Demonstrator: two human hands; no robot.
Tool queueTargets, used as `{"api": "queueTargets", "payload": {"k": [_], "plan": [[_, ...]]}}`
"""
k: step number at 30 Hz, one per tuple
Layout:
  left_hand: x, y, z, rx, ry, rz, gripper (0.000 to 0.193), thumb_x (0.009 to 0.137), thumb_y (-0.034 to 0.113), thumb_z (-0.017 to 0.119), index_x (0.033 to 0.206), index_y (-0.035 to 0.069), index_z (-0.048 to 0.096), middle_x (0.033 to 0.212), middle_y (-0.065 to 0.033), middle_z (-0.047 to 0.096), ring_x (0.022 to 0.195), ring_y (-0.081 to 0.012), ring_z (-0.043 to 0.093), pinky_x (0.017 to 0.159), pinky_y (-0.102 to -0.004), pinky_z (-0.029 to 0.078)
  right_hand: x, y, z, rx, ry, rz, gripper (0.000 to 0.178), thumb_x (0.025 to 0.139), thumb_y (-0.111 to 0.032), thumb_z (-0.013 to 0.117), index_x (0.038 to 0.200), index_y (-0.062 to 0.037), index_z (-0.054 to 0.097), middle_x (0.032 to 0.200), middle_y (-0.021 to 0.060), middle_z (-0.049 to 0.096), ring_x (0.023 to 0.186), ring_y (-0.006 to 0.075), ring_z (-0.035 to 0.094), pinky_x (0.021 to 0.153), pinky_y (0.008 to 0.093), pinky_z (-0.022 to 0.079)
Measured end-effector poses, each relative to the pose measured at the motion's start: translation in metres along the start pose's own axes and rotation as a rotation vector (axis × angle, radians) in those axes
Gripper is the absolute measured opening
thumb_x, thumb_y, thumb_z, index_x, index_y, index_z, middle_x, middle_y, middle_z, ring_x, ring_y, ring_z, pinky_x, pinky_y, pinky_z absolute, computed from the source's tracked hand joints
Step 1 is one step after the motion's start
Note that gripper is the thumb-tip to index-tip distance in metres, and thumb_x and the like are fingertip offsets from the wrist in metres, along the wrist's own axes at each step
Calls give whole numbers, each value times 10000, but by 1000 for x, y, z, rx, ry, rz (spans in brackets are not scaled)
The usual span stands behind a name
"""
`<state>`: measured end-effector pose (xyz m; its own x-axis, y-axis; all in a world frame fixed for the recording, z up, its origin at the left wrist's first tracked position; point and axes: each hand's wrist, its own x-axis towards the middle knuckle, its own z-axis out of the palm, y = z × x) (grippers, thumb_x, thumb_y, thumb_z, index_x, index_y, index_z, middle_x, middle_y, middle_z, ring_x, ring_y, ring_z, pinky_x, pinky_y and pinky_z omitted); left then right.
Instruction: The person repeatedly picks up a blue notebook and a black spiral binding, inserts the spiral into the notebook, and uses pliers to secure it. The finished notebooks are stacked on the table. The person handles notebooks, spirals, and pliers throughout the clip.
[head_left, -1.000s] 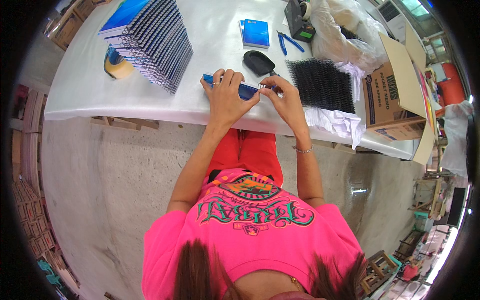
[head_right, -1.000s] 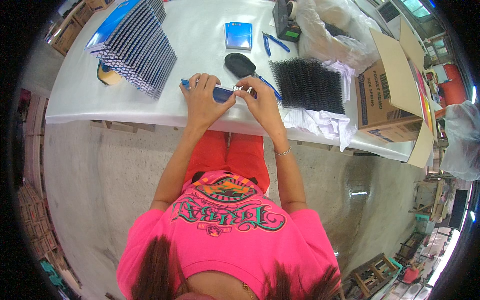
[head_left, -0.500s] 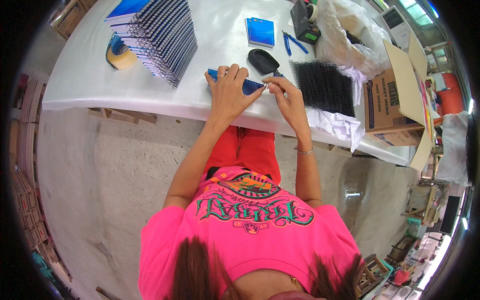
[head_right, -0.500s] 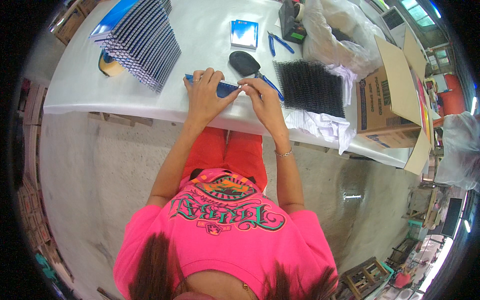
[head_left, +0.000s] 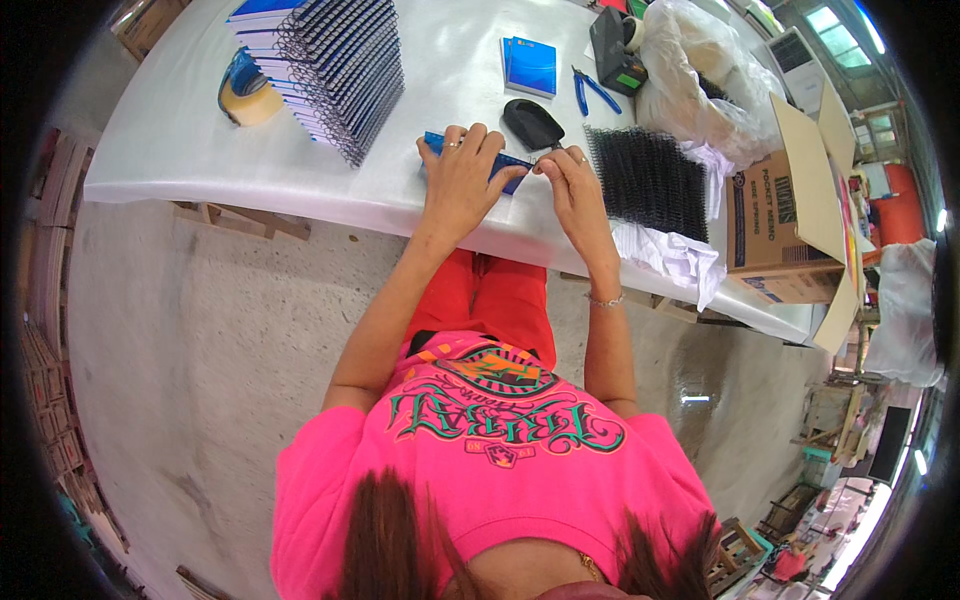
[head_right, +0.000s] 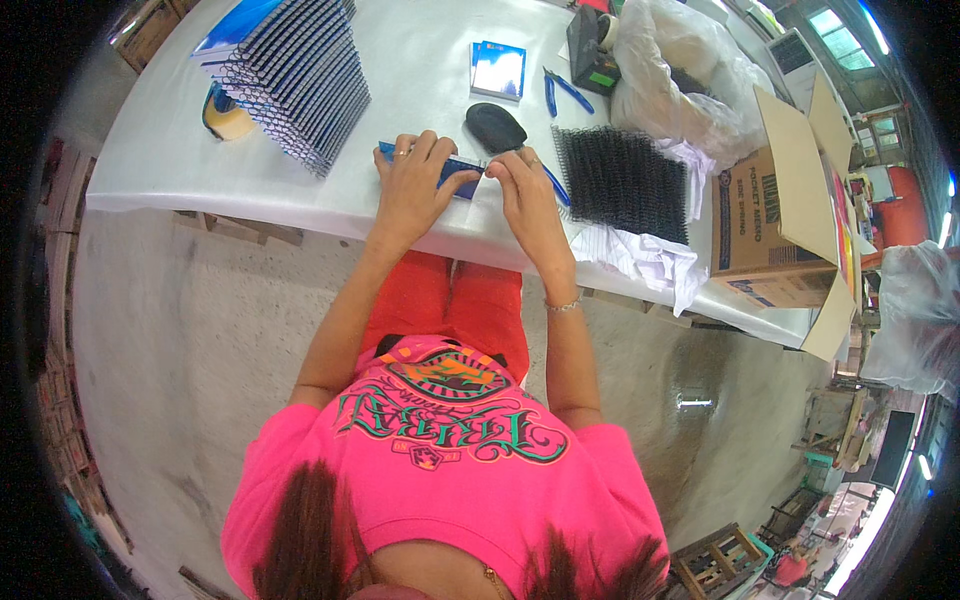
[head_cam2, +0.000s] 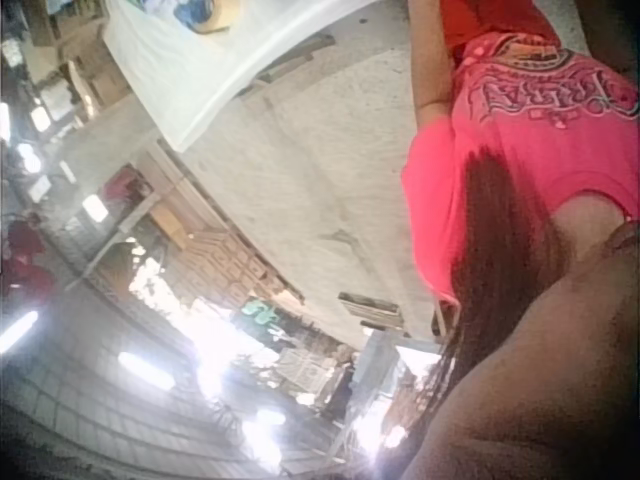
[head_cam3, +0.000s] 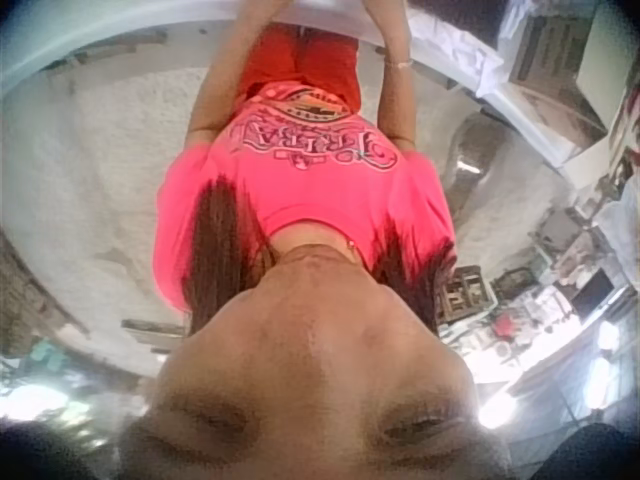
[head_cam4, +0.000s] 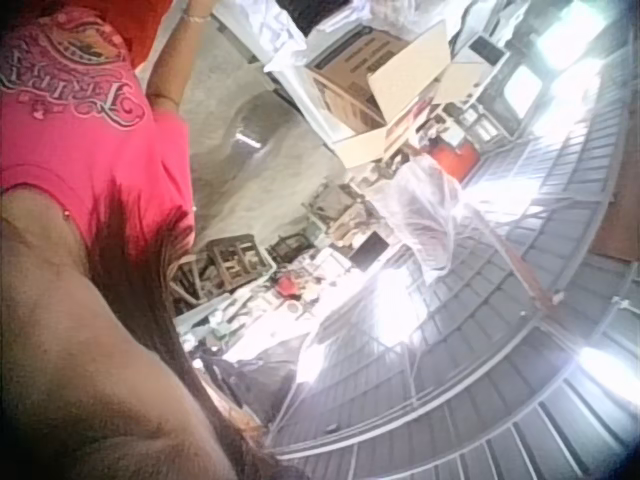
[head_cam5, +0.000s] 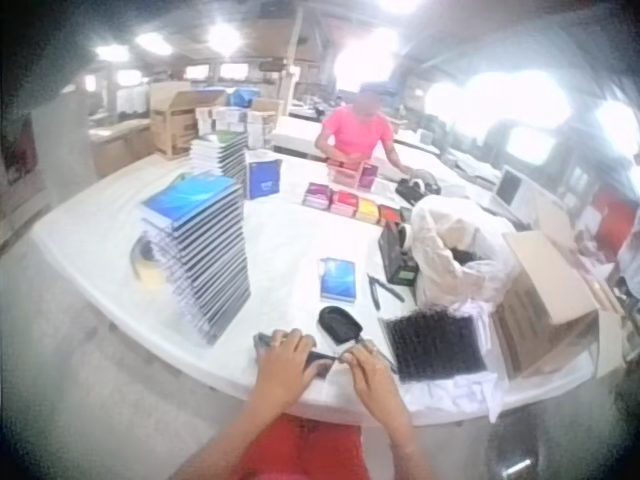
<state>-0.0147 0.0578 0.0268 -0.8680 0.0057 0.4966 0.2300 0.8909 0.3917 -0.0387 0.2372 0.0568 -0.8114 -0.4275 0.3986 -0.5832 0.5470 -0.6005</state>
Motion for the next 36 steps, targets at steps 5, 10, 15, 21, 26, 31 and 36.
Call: {"api": "queueTargets", "payload": {"k": [5,10,15,21,26,31,36], "plan": [[-1,-1,-2,-1,-31,-9,317,937,401,596,1083,120,606,1061,-30,552,1098,-272,487,941,-665,327,3,-7,3,0,72,11,174,922,-121,639,1052,-27,570,954,170,553,811,363,550,718,432,422],[-2,-2,-3,4,-58,-18,299,955,365,577,1139,130,593,1112,-34,544,1124,-277,481,968,-651,318,5,-3,5,-64,80,-19,124,934,-129,620,1001,-27,596,940,164,566,816,366,561,702,440,419],[-3,-3,-8,-176,101,-77,401,896,362,677,1218,152,564,1246,-101,457,1171,-325,460,1017,-596,319,8,-9,5,-27,108,4,107,945,-119,595,946,-16,624,906,148,586,810,360,568,690,440,421],[-13,-13,1,-300,323,-237,632,694,400,862,1174,115,567,1221,-187,435,1132,-355,473,998,-534,366,20,15,-4,121,-189,65,162,915,-17,573,1061,-23,642,938,150,600,865,329,608,749,405,468],[-11,-26,4,-446,152,-291,605,700,388,863,1116,76,554,1097,-161,466,1024,-339,521,882,-446,447,50,64,-14,-116,-140,-29,383,801,112,580,1153,-29,636,1124,150,608,1038,302,597,923,352,474],[-10,-45,-14,-521,95,-266,590,700,366,866,1090,71,538,1065,-140,460,989,-316,522,851,-402,462,67,68,-7,-43,-323,92,313,753,18,715,1064,0,687,1073,169,628,923,306,641,834,360,507],[-9,-67,-35,-558,67,-177,563,714,346,862,1071,72,523,1073,-128,453,986,-297,513,852,-389,459,70,53,18,-224,-275,-61,323,678,-181,857,959,-82,732,1249,226,542,1101,365,536,934,452,445]]}}
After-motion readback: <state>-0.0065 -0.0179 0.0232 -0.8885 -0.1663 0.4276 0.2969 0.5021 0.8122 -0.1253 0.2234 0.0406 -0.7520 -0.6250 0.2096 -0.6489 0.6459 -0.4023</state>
